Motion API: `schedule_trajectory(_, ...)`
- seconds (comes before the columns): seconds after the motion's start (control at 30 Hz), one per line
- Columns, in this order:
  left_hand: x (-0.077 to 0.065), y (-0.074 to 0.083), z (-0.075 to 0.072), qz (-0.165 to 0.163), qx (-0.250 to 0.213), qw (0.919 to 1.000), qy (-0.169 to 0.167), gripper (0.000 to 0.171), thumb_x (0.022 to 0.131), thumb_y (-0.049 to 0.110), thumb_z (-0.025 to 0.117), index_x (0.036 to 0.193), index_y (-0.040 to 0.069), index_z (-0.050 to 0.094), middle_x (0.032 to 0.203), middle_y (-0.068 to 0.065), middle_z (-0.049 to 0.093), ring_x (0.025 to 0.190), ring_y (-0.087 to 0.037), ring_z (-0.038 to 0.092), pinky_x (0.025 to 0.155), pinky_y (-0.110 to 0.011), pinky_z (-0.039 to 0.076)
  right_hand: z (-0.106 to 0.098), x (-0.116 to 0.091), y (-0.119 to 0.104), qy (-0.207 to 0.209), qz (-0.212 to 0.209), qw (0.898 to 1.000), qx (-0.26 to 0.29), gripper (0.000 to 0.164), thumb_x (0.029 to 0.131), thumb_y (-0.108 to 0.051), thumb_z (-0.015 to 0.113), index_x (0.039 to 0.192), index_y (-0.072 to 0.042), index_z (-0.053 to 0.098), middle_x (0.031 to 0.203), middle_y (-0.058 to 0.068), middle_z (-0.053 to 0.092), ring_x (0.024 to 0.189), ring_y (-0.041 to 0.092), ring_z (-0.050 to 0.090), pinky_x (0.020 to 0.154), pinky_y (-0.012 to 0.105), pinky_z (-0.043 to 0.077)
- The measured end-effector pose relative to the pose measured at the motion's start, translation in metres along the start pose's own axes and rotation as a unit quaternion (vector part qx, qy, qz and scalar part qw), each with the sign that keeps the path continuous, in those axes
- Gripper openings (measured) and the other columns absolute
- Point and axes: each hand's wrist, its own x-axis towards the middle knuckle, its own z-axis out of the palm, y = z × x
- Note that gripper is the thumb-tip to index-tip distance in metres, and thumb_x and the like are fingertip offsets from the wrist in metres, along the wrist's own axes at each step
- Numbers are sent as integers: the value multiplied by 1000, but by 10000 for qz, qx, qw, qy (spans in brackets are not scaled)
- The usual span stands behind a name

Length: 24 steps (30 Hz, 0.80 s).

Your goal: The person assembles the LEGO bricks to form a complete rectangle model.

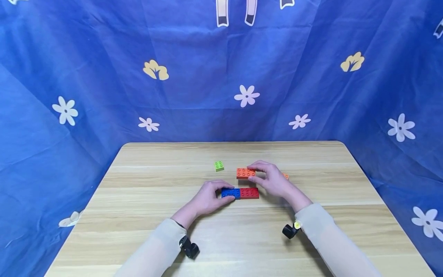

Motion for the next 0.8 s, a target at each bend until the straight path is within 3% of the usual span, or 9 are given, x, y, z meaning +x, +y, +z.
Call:
schedule_trajectory(0.47,1,0,1,13,-81,10000,5,36,94,34,84,125,17,77,119,6,74,108,-11,68,96,-35,54,6,-7,-5,-140,-69,9999,57,40,100,-21,78,136,-4,71,129,-3,69,124,20,63,110,45,48)
schedule_trajectory(0.8,1,0,0,-43,-70,10000,-21,40,94,35,84,128,15,75,121,5,74,109,-9,67,96,-35,54,15,-12,-4,-157,-376,9991,93,39,100,-21,78,135,-4,71,129,-3,69,125,20,63,109,46,49)
